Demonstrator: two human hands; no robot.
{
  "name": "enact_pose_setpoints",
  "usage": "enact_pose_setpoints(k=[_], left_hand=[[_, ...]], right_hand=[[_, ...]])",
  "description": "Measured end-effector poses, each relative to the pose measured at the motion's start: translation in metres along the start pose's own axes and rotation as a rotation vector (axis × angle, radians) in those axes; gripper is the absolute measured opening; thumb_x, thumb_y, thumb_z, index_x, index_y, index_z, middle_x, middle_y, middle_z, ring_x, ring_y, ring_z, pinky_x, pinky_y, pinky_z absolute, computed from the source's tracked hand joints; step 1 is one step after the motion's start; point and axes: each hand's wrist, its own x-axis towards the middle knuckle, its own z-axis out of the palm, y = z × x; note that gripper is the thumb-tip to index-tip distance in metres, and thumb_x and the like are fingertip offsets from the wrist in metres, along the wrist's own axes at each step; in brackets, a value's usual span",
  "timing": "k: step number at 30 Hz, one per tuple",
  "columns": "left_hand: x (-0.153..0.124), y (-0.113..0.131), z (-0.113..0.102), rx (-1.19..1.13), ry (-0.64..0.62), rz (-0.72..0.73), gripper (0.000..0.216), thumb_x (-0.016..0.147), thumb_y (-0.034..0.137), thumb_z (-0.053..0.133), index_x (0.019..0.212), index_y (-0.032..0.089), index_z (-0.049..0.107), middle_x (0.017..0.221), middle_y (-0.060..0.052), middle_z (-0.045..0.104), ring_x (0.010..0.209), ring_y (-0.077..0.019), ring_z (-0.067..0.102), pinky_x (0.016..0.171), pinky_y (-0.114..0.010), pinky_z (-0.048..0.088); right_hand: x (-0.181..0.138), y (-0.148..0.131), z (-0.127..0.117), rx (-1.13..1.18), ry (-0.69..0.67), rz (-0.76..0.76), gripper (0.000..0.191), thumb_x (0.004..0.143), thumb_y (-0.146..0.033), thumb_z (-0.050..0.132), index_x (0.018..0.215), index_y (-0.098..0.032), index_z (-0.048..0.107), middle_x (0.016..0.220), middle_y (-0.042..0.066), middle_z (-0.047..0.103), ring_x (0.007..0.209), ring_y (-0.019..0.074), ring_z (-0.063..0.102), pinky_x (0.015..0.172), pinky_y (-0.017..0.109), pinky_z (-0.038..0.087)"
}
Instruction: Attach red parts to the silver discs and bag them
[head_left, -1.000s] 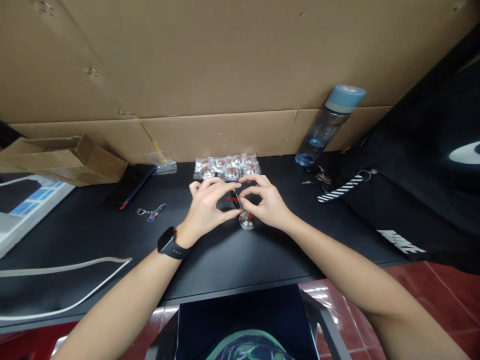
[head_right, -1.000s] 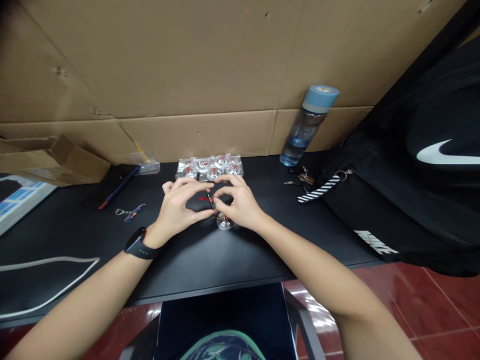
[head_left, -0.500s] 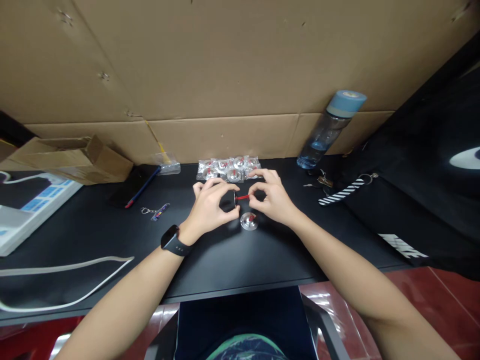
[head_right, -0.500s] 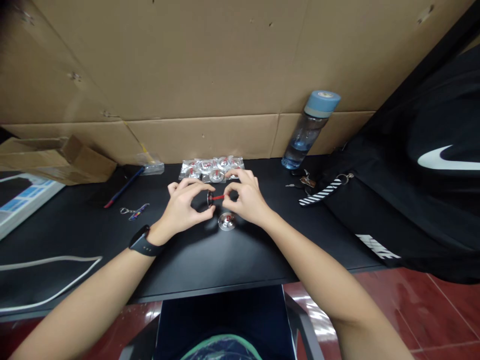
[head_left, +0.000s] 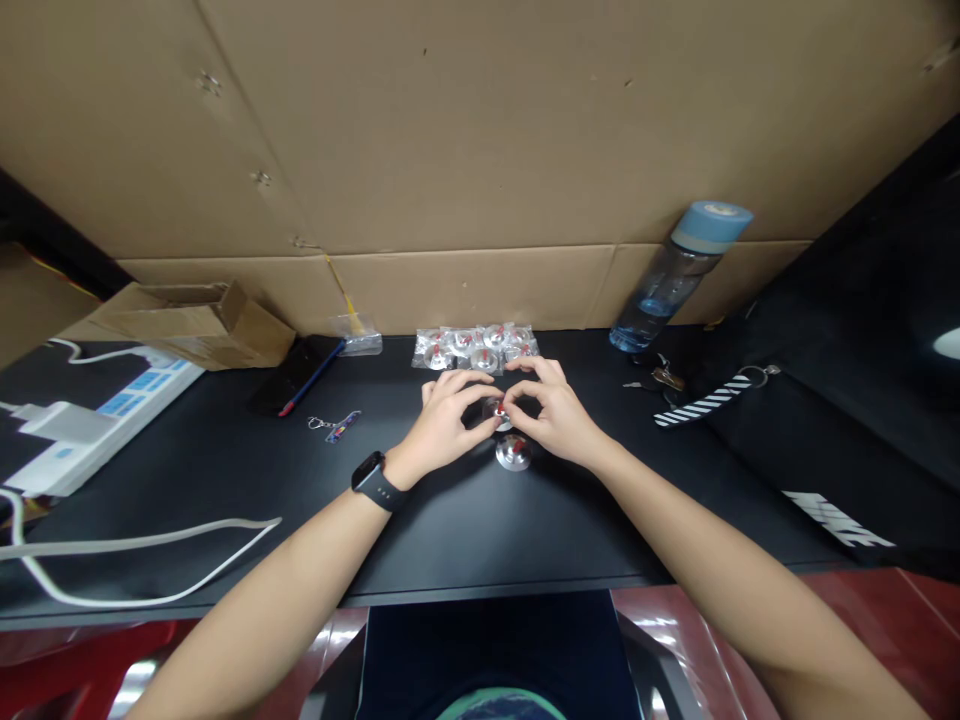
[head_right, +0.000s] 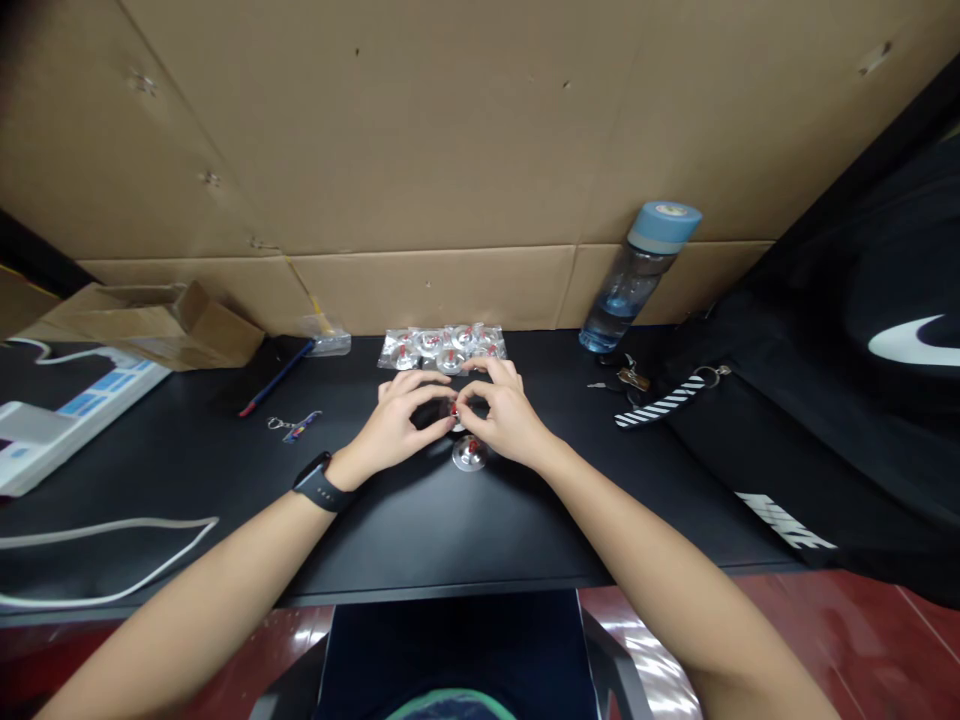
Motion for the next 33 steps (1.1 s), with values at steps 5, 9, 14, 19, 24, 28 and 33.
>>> enact_pose_setpoints(k=[5, 9, 14, 19, 24, 28, 33], left_hand=[[0.001, -0.004, -0.001, 0.101, 0.02, 0.061, 0.011, 0.094, 0.035, 0.066, 0.097, 0.029, 0.075, 0.121, -0.002, 0.069, 0.122, -0.0265, 0.052, 0.094, -0.043, 0.032], [0.002, -0.006, -0.004, 0.217, 0.015, 0.056, 0.012, 0.097, 0.028, 0.06, 0.098, 0.025, 0.071, 0.107, -0.004, 0.071, 0.108, -0.0242, 0.059, 0.088, -0.041, 0.032], [0.003, -0.008, -0.009, 0.274, 0.015, -0.067, 0.011, 0.095, 0.022, 0.054, 0.093, 0.022, 0.065, 0.097, -0.004, 0.072, 0.092, -0.0225, 0.063, 0.08, -0.038, 0.031], [0.001, -0.012, -0.017, 0.356, -0.093, -0.005, 0.013, 0.091, 0.017, 0.053, 0.087, 0.023, 0.063, 0.084, -0.003, 0.072, 0.087, -0.0238, 0.062, 0.079, -0.04, 0.028], [-0.004, -0.017, -0.02, 0.412, -0.121, 0.046, 0.019, 0.091, 0.014, 0.052, 0.085, 0.024, 0.067, 0.082, -0.005, 0.073, 0.091, -0.0268, 0.059, 0.084, -0.045, 0.026], [-0.004, -0.022, -0.017, 0.415, -0.098, 0.026, 0.023, 0.096, 0.019, 0.051, 0.082, 0.026, 0.069, 0.079, -0.005, 0.072, 0.09, -0.0263, 0.056, 0.085, -0.048, 0.025], [-0.004, -0.027, -0.014, 0.407, -0.085, 0.022, 0.029, 0.1, 0.022, 0.049, 0.08, 0.027, 0.07, 0.082, -0.004, 0.071, 0.093, -0.0255, 0.054, 0.088, -0.049, 0.025]], right_hand=[[-0.001, -0.001, -0.001, -0.045, -0.039, 0.005, 0.004, 0.089, -0.023, 0.068, 0.086, -0.023, 0.071, 0.129, 0.008, 0.06, 0.122, 0.0296, 0.051, 0.103, 0.05, 0.041], [0.0, 0.001, -0.018, -0.078, -0.35, 0.013, 0.014, 0.094, -0.034, 0.065, 0.101, -0.022, 0.069, 0.104, 0.007, 0.067, 0.096, 0.0217, 0.062, 0.086, 0.035, 0.046], [-0.001, 0.004, -0.03, -0.009, -0.644, -0.075, 0.042, 0.077, -0.054, 0.082, 0.107, -0.026, 0.075, 0.101, 0.004, 0.068, 0.093, 0.0215, 0.064, 0.082, 0.029, 0.046], [-0.002, 0.003, -0.026, -0.008, -0.692, -0.143, 0.015, 0.089, -0.037, 0.075, 0.098, -0.026, 0.078, 0.094, 0.002, 0.072, 0.087, 0.0178, 0.066, 0.08, 0.027, 0.045], [-0.003, -0.003, -0.024, -0.241, -0.572, -0.117, 0.015, 0.095, -0.02, 0.062, 0.097, -0.026, 0.076, 0.091, 0.003, 0.076, 0.087, 0.0196, 0.067, 0.076, 0.028, 0.043], [-0.003, -0.002, -0.024, -0.369, -0.474, -0.036, 0.02, 0.097, -0.02, 0.057, 0.107, -0.026, 0.073, 0.097, 0.004, 0.077, 0.086, 0.0201, 0.069, 0.075, 0.029, 0.043], [-0.003, 0.006, -0.022, -0.408, -0.453, 0.009, 0.017, 0.098, -0.027, 0.06, 0.105, -0.026, 0.075, 0.097, 0.005, 0.076, 0.089, 0.0213, 0.068, 0.074, 0.029, 0.044]])
